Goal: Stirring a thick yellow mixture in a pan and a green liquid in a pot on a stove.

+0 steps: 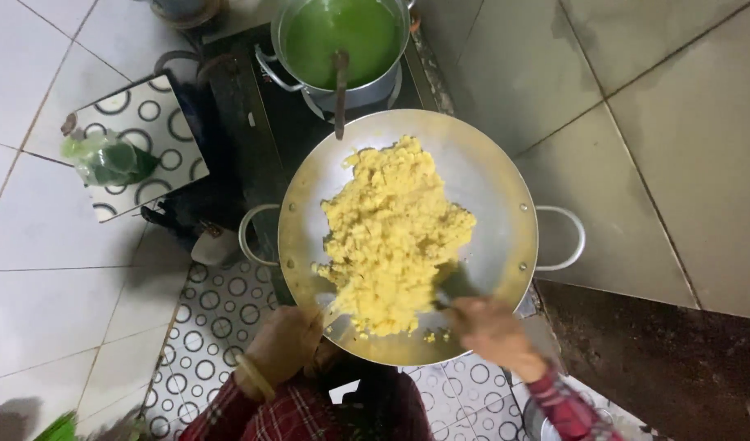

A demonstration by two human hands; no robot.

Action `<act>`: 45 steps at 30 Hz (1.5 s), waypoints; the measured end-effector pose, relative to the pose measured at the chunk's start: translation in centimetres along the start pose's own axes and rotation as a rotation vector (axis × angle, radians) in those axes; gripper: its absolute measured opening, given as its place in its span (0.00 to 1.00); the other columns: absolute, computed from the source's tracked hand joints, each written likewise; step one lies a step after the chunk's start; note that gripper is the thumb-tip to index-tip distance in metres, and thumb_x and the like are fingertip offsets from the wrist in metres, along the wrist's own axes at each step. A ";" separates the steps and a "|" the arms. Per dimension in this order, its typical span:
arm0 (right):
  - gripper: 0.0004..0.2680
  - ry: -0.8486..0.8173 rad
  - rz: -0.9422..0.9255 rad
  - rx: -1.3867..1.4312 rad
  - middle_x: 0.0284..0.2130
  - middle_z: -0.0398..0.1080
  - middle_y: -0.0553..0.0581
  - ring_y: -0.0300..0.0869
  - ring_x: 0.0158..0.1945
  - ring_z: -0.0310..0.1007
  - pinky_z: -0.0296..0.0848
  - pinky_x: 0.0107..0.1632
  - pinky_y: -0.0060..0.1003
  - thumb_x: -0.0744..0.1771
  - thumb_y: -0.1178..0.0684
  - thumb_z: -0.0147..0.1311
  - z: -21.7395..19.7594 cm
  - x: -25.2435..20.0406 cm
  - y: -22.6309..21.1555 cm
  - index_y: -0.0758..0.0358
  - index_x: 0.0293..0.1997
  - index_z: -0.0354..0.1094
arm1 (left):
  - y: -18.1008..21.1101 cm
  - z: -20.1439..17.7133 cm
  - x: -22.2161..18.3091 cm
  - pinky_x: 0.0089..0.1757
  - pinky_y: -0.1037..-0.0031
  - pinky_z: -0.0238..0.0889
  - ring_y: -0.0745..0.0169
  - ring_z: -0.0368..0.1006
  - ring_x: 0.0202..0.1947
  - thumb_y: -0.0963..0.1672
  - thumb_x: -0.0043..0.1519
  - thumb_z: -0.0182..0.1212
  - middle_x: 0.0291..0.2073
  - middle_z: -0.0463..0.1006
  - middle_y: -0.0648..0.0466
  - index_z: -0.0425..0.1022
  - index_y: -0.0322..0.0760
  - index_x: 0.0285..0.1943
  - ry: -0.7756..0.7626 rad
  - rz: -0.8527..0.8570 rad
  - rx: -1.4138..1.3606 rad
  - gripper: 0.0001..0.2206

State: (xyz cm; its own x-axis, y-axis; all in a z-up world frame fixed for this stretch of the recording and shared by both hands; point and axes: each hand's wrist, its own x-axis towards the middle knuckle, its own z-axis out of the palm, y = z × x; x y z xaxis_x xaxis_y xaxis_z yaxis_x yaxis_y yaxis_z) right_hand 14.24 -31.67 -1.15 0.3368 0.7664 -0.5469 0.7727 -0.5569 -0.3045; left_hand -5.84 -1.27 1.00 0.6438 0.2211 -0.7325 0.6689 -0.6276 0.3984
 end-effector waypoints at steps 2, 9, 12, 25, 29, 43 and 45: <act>0.09 -0.178 0.396 0.593 0.20 0.68 0.47 0.30 0.14 0.60 0.63 0.17 0.23 0.72 0.56 0.42 -1.3 0.4 -4.2 0.53 0.43 0.72 | -1.9 1.8 1.5 0.24 0.67 0.45 0.67 0.51 0.14 0.47 0.69 0.52 0.13 0.58 0.60 0.58 0.42 0.21 0.176 0.194 -0.043 0.20; 0.11 0.214 0.309 0.736 0.57 0.76 0.58 0.48 0.67 0.72 0.76 0.65 0.45 0.68 0.54 0.50 -5.3 -4.0 -1.0 0.66 0.33 0.82 | 2.9 -5.3 -3.1 0.16 0.80 0.48 0.74 0.46 0.17 0.32 0.59 0.52 0.23 0.59 0.66 0.51 0.48 0.80 0.606 0.652 0.713 0.37; 0.12 0.543 0.330 0.152 0.15 0.67 0.61 0.63 0.20 0.64 0.59 0.27 0.54 0.68 0.40 0.51 -6.7 -1.9 -3.3 0.53 0.29 0.63 | 7.1 -4.5 0.3 0.13 0.88 0.60 0.83 0.59 0.12 0.43 0.69 0.51 0.24 0.71 0.68 0.64 0.43 0.70 0.569 0.398 0.996 0.18; 0.16 -0.048 0.732 -0.082 0.32 0.81 0.48 0.50 0.38 0.84 0.82 0.41 0.44 0.65 0.22 0.35 -6.2 -7.7 -0.2 0.25 0.49 0.64 | 4.0 -4.4 -3.4 0.13 0.75 0.72 0.73 0.72 0.12 0.40 0.69 0.49 0.24 0.78 0.61 0.59 0.48 0.70 0.244 0.271 0.564 0.20; 0.11 0.084 0.664 -0.264 0.19 0.72 0.41 0.50 0.24 0.76 0.73 0.28 0.48 0.67 0.29 0.38 0.7 -9.7 2.6 0.34 0.38 0.61 | 2.1 -1.7 -3.4 0.21 0.52 0.74 0.48 0.80 0.20 0.42 0.64 0.50 0.28 0.82 0.58 0.74 0.53 0.48 0.281 0.178 0.405 0.09; 0.15 0.294 0.335 -0.489 0.11 0.61 0.40 0.40 0.16 0.61 0.60 0.19 0.39 0.67 0.33 0.45 -0.6 -5.5 -0.1 0.25 0.60 0.62 | 4.6 5.0 5.9 0.11 0.74 0.51 0.72 0.56 0.08 0.39 0.65 0.62 0.09 0.57 0.62 0.71 0.29 0.36 0.721 0.455 0.596 0.06; 0.18 0.581 0.274 -0.581 0.07 0.49 0.42 0.33 0.09 0.44 0.45 0.13 0.31 0.68 0.27 0.37 -6.1 -5.1 -0.9 0.21 0.64 0.65 | 5.4 4.6 5.8 0.12 0.74 0.53 0.71 0.59 0.08 0.40 0.67 0.61 0.09 0.61 0.61 0.70 0.33 0.29 0.720 0.458 0.532 0.11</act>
State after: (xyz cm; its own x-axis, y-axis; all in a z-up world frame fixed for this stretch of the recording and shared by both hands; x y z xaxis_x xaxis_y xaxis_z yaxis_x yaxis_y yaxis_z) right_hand 15.07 -33.10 6.64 0.6506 0.7594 -0.0089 0.7230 -0.6158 0.3131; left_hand -0.19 -6.74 -3.65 0.9865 0.1636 0.0080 0.1612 -0.9782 0.1309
